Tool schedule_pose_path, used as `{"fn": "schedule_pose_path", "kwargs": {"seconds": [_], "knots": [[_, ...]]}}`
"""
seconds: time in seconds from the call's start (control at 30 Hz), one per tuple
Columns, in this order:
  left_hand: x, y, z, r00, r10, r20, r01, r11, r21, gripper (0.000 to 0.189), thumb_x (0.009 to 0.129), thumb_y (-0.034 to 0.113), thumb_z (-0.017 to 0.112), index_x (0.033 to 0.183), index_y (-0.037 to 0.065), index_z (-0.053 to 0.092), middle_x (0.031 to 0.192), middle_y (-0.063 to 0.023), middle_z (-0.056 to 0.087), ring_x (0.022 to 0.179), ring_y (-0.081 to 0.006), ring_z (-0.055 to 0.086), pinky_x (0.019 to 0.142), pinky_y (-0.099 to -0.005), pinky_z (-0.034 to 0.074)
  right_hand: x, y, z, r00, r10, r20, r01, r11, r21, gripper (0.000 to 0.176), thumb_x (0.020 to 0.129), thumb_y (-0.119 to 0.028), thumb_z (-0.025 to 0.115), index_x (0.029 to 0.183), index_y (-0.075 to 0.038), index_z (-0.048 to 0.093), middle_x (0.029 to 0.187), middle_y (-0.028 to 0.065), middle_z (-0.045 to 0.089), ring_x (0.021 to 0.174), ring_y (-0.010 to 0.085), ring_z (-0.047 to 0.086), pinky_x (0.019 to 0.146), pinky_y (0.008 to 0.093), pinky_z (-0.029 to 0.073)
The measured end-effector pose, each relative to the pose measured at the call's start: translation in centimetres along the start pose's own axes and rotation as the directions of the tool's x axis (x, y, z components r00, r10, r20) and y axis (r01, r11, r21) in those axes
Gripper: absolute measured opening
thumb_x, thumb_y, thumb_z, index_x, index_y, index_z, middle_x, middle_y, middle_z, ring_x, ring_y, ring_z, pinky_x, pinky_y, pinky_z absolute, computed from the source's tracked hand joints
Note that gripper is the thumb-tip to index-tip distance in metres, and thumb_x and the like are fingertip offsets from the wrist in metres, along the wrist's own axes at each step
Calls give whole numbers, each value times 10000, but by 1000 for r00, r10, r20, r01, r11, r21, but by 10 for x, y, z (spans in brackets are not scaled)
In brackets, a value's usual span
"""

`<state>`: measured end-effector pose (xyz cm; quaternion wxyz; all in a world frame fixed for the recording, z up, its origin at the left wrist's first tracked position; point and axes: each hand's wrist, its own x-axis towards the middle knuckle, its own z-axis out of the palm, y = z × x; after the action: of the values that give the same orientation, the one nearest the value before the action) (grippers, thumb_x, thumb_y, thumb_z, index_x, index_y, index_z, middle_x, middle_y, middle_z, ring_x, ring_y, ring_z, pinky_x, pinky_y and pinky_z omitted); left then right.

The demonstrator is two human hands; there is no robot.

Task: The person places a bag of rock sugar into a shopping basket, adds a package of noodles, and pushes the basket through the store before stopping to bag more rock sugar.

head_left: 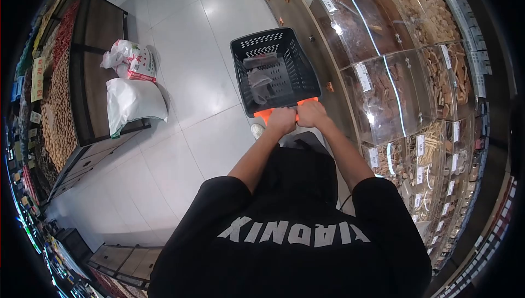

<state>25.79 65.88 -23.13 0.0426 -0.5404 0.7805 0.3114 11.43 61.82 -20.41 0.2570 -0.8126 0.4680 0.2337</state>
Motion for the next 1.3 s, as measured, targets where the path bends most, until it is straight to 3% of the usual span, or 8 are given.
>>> {"fn": "schedule_pose_path", "kwargs": {"seconds": [0.13, 0.37, 0.7, 0.9, 1.0, 1.3], "knots": [[11, -5, -4, 999, 5, -36, -7, 999, -53, 154, 738, 144, 631, 822, 50, 720, 852, -181, 720, 837, -341, 709, 758, -453, 567, 8, 7, -8, 999, 41, 4, -41, 998, 49, 265, 693, -218, 653, 887, -60, 742, 936, 191, 722, 934, 369, 696, 829, 474, 555], [29, -8, -7, 997, -69, -38, 67, 997, -43, 227, 751, 219, 649, 861, 35, 722, 808, -185, 718, 788, -345, 718, 719, -456, 582, 26, 21, -11, 995, -82, -55, 83, 997, 6, 236, 696, -249, 674, 839, -72, 737, 895, 155, 727, 890, 327, 707, 802, 448, 550], [50, -20, -40, 993, -113, 27, 114, 993, -39, 232, 753, 216, 639, 846, 16, 710, 853, -199, 716, 814, -351, 710, 733, -461, 571, 56, 32, -28, 977, -169, -128, 167, 986, -22, 208, 703, -260, 690, 805, -90, 753, 808, 127, 734, 802, 300, 722, 730, 428, 567], [73, -31, -54, 986, -163, -20, 163, 986, -24, 204, 752, 185, 617, 831, 15, 698, 814, -219, 705, 762, -397, 700, 726, -491, 568, 77, 44, -52, 937, -277, -214, 273, 961, -49, 200, 703, -270, 696, 761, -85, 747, 731, 124, 716, 723, 306, 716, 651, 433, 561], [86, -38, -63, 982, -187, -13, 187, 982, -2, 226, 763, 203, 610, 846, 14, 700, 835, -229, 707, 779, -403, 702, 740, -494, 569, 88, 44, -70, 956, -245, -161, 243, 970, -33, 154, 714, -214, 677, 773, -95, 754, 802, 129, 739, 792, 292, 730, 712, 417, 573], [120, -60, -104, 970, -243, -24, 243, 970, -6, 252, 758, 224, 641, 894, 25, 714, 851, -220, 713, 827, -398, 699, 788, -495, 563, 135, 55, -109, 926, -320, -200, 317, 947, -49, 185, 699, -210, 670, 798, -84, 763, 827, 138, 744, 801, 310, 730, 731, 427, 571]]}}
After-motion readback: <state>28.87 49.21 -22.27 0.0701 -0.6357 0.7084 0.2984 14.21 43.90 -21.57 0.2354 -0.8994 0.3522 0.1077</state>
